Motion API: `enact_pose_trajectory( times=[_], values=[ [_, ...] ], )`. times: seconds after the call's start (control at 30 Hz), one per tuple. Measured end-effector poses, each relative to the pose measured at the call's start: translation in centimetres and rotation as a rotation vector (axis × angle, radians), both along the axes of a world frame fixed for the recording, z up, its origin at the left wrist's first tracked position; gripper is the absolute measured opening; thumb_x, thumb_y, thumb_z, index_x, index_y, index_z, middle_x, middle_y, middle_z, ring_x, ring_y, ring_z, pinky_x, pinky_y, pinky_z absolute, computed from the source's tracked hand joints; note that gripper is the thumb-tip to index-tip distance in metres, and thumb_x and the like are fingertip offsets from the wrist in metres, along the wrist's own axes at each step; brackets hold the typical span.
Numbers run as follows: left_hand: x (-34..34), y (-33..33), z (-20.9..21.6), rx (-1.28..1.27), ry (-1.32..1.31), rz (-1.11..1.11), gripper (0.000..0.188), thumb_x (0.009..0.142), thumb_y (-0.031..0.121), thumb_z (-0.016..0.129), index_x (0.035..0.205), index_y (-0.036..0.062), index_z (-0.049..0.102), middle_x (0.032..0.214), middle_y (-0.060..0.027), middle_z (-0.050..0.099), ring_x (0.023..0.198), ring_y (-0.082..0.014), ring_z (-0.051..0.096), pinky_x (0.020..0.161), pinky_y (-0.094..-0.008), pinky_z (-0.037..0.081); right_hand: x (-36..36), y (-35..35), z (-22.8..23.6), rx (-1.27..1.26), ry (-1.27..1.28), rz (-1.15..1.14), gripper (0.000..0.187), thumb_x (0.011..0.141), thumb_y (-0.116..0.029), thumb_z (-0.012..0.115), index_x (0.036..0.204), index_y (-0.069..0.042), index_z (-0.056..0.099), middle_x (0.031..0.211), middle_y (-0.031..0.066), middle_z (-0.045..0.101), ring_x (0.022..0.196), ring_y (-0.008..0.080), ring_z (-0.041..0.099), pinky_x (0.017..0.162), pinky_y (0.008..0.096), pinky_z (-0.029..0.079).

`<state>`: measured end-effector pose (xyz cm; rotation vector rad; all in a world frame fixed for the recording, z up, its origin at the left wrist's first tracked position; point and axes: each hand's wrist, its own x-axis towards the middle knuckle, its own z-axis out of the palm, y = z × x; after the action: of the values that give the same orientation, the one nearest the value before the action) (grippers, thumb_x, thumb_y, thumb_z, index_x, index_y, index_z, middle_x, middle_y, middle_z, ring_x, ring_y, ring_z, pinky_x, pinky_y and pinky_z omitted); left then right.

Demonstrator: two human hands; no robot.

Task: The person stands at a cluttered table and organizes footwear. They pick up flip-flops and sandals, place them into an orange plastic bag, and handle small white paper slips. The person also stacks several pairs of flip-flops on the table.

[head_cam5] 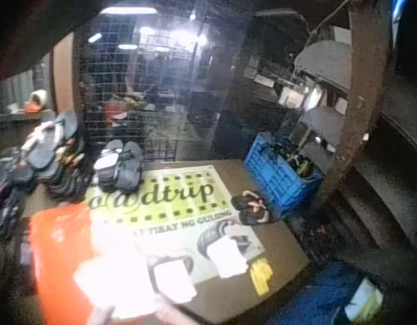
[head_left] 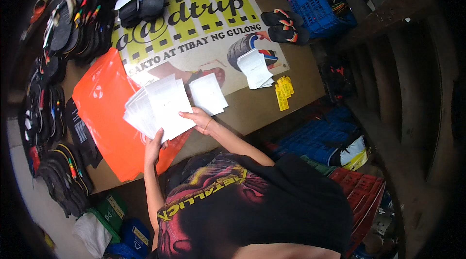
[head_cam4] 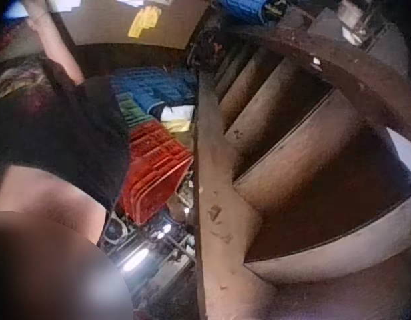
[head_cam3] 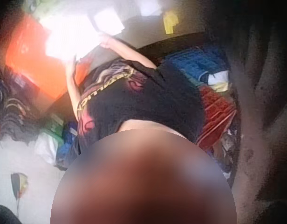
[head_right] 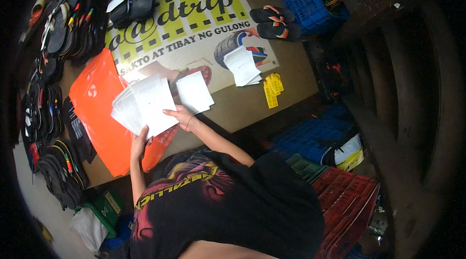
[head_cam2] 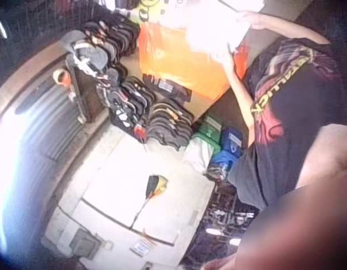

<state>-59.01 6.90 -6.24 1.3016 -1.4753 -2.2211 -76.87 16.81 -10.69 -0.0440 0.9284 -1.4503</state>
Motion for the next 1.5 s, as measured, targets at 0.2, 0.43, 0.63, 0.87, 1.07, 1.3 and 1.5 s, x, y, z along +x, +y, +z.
enact_pose_trajectory(
  times=[0.2, 0.43, 0.63, 0.87, 1.07, 1.3, 1.5],
  values=[
    [-6.0, 0.6, 0.2, 0.066, -0.106, 0.011, 0.039, 0.09, 0.034, 0.049, 0.106, -0.002, 0.045, 0.068, -0.007, 0.055, 0.053, -0.0128, 0.053, 0.042, -0.0227, 0.04, -4.6, -0.9, -1.5, -0.041, 0.557, 0.255, 0.032, 0.084, -0.019, 0.06, 0.108, 0.001, 0.056, 0.101, 0.0064, 0.061, 0.091, 0.0146, 0.057, 0.082, 0.0279, 0.044],
    [-10.7, -0.1, -1.7, 0.28, -0.167, 0.092, 0.042, 0.089, 0.038, 0.05, 0.102, -0.0019, 0.046, 0.065, -0.0062, 0.054, 0.036, -0.0125, 0.044, 0.032, -0.0202, 0.032, -36.3, 2.1, -3.9, 0.358, 1.564, -0.359, 0.017, 0.079, -0.007, 0.055, 0.093, 0.002, 0.054, 0.086, 0.0108, 0.059, 0.08, 0.0208, 0.057, 0.071, 0.0319, 0.047],
    [-10.4, -3.4, -5.8, 0.216, -0.354, 0.249, 0.044, 0.088, 0.044, 0.048, 0.094, 0.0008, 0.053, 0.064, -0.0033, 0.052, 0.048, -0.0116, 0.049, 0.039, -0.0225, 0.035, -55.1, 11.0, -6.8, 1.621, 1.681, -0.493, 0.03, 0.082, -0.022, 0.055, 0.101, 0.0, 0.06, 0.108, 0.0174, 0.055, 0.107, 0.0337, 0.046, 0.088, 0.0436, 0.038],
    [-6.6, -8.3, -10.2, 0.08, -0.318, 0.522, 0.039, 0.089, 0.042, 0.048, 0.1, 0.0042, 0.053, 0.076, -0.0024, 0.054, 0.055, -0.0121, 0.051, 0.049, -0.0245, 0.038, -58.5, 15.6, -9.9, 1.013, 0.882, -0.961, 0.033, 0.092, -0.02, 0.042, 0.118, -0.003, 0.054, 0.117, 0.0157, 0.054, 0.109, 0.0281, 0.05, 0.092, 0.0364, 0.038],
    [-7.5, -9.0, -9.8, 0.172, -0.316, 0.574, 0.041, 0.089, 0.041, 0.049, 0.102, 0.0017, 0.051, 0.076, -0.0052, 0.058, 0.051, -0.0124, 0.049, 0.047, -0.0235, 0.037, -56.3, 13.9, -6.3, 1.022, 1.01, -0.861, 0.038, 0.087, -0.033, 0.05, 0.116, -0.009, 0.053, 0.113, 0.0122, 0.054, 0.103, 0.0224, 0.05, 0.085, 0.0443, 0.037],
    [-11.3, -7.2, -6.5, 0.463, -0.129, 0.469, 0.04, 0.093, 0.036, 0.043, 0.116, 0.0038, 0.045, 0.096, -0.0167, 0.063, 0.041, -0.0054, 0.033, 0.036, -0.0158, 0.025, -56.1, 5.4, -6.6, 1.679, 1.698, -0.254, 0.042, 0.085, -0.039, 0.052, 0.102, -0.001, 0.059, 0.102, 0.0223, 0.059, 0.098, 0.0352, 0.057, 0.081, 0.0439, 0.045],
    [-11.5, -5.5, -3.5, 0.397, -0.002, 0.339, 0.044, 0.093, 0.034, 0.042, 0.113, -0.0051, 0.044, 0.084, -0.0139, 0.063, 0.062, -0.0177, 0.063, 0.042, -0.0207, 0.048, -59.6, 3.1, -8.3, 1.204, 1.483, -0.64, 0.043, 0.084, -0.029, 0.045, 0.087, 0.01, 0.062, 0.09, 0.0268, 0.062, 0.083, 0.0326, 0.062, 0.072, 0.0431, 0.046]
  ],
)
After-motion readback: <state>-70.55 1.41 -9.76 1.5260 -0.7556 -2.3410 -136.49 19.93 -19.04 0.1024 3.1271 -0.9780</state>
